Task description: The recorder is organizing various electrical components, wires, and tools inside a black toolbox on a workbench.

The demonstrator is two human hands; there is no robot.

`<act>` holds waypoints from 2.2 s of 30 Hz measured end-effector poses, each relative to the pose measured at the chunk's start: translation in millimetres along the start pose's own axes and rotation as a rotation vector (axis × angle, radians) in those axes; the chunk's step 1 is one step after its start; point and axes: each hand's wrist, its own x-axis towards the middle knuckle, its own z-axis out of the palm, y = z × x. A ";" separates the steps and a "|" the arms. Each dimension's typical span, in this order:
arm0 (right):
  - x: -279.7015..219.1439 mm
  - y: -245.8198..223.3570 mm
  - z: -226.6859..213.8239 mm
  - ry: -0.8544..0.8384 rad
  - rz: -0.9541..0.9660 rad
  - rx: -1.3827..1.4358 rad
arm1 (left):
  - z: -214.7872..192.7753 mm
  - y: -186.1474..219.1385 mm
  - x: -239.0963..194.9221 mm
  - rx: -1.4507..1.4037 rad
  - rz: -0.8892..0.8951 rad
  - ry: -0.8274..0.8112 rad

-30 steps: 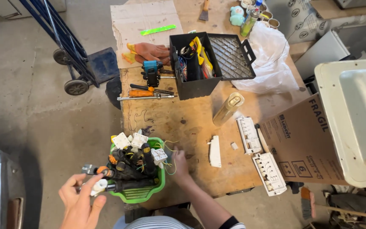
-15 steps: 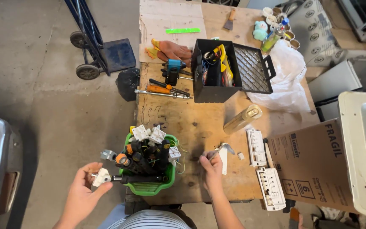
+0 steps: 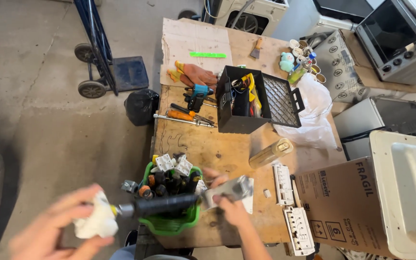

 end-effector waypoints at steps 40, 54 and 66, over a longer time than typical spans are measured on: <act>-51.8 4.5 47.2 0.316 0.416 -0.222 | 211.6 -105.3 143.7 0.242 -0.292 -0.936; -55.7 -0.4 75.6 0.198 0.218 -0.348 | 34.3 -306.5 -44.3 -0.249 -0.821 -0.534; -91.0 24.3 92.2 0.271 0.113 -0.814 | 86.8 -193.3 -138.8 -0.849 -1.314 -0.618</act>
